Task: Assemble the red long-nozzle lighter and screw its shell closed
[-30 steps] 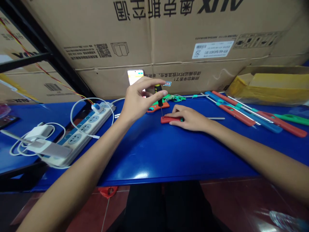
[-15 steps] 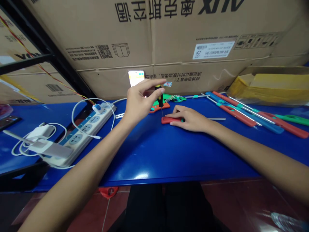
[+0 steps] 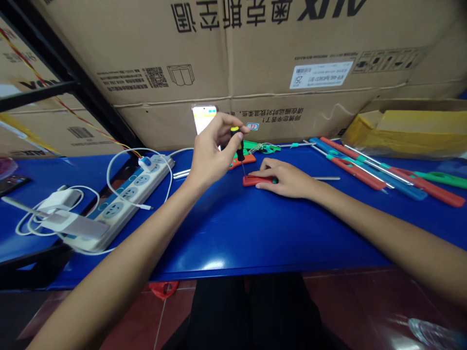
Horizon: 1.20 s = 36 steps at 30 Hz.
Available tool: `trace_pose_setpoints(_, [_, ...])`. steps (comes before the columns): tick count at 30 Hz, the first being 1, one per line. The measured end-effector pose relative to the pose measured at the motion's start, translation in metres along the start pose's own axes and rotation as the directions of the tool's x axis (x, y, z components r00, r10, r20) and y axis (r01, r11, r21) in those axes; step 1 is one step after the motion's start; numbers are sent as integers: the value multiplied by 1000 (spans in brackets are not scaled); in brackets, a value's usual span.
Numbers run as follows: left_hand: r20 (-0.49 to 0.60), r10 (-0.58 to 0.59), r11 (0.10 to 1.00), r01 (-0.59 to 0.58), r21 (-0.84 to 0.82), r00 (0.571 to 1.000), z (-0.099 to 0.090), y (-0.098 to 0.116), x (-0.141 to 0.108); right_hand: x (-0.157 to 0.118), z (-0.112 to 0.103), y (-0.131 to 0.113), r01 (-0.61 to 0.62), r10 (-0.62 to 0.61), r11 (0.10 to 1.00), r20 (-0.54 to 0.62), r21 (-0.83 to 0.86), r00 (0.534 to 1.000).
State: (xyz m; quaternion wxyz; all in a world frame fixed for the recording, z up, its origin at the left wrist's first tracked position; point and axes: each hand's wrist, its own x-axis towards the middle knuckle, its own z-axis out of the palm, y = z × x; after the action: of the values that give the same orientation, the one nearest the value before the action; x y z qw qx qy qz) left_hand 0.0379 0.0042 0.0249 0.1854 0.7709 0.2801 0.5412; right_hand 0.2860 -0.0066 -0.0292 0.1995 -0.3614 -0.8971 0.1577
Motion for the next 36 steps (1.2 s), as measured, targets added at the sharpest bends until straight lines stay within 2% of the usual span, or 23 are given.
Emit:
trace_pose_setpoints(3, [-14, 21, 998, -20, 58, 1000, 2, -2, -1, 0, 0, 0, 5, -5, 1000, 0, -9, 1000])
trace_pose_setpoints(6, [-114, 19, 992, -5, 123, 993, 2, -4, -1, 0, -1, 0, -2, 2, 1000, 6, -13, 1000])
trace_pose_setpoints(8, [-136, 22, 994, -7, 109, 990, 2, -5, -1, 0, -1, 0, -3, 3, 1000, 11, -11, 1000])
trace_pose_setpoints(12, [-50, 24, 999, -21, 48, 998, 1, -2, -2, 0, 0, 3, 14, -14, 1000, 5, -9, 1000])
trace_pose_setpoints(17, [-111, 8, 995, 4, 103, 994, 1, -1, -1, 1, 2, 6, 24, -24, 1000, -12, -6, 1000])
trace_pose_setpoints(22, [-52, 23, 998, -21, 54, 998, -1, 0, 1, 1, 3, 8, 29, -29, 1000, -9, -9, 1000])
trace_pose_setpoints(27, [-119, 17, 995, -4, 104, 993, -4, -2, 3, 1, 3, 9, 37, -37, 999, -20, 0, 999])
trace_pose_setpoints(33, [7, 6, 1000, -6, 9, 1000, -9, -1, 4, 1, 2, 7, 34, -34, 999, -14, 3, 999])
trace_pose_setpoints(36, [2, -10, 1000, 10, 1, 1000, -8, 0, 3, 0, 2, 7, 32, -32, 999, -19, 14, 999])
